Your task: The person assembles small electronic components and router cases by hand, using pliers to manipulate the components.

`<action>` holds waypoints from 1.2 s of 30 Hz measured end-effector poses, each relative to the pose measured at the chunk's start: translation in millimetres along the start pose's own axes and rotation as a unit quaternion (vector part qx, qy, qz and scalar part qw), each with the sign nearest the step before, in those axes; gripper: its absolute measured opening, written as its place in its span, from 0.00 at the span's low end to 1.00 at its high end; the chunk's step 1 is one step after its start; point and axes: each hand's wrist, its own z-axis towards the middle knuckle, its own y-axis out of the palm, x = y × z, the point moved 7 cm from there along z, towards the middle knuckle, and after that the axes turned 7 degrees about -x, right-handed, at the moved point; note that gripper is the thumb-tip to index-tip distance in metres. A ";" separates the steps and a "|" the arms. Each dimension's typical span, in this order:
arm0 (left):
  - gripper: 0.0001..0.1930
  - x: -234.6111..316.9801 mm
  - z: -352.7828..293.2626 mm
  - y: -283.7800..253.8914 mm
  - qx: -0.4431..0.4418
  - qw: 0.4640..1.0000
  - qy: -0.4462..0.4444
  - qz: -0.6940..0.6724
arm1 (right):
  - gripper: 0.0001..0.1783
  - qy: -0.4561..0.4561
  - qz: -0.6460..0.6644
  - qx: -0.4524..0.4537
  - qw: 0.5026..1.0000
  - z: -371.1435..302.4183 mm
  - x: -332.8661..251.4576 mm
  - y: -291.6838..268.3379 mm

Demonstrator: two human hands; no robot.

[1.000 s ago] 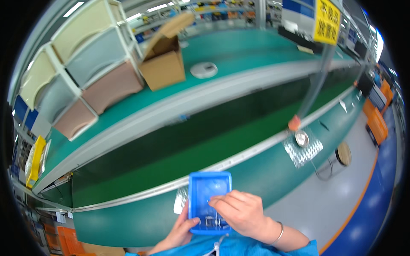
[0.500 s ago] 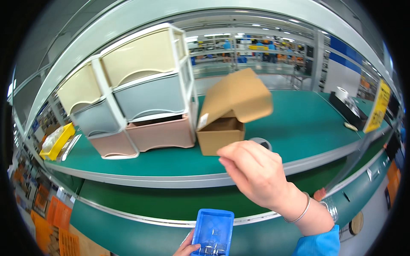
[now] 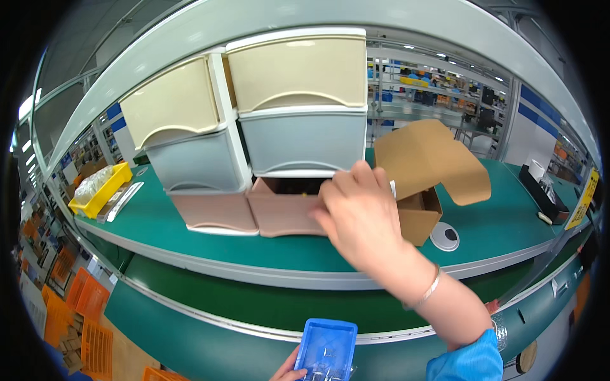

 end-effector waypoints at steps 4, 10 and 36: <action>0.39 11.0 24.2 -19.8 -0.042 0.998 -0.020 0.052 | 0.14 0.005 0.083 -0.001 0.997 -24.7 -26.5 -32.2; 0.38 6.5 35.5 -45.1 -0.039 0.993 -0.090 0.063 | 0.18 -0.048 0.088 0.100 0.990 -62.4 -45.6 -41.5; 0.40 -23.1 11.9 -49.0 -0.030 0.990 -0.140 -0.006 | 0.15 0.077 -0.139 -0.098 0.982 -53.3 -34.0 32.6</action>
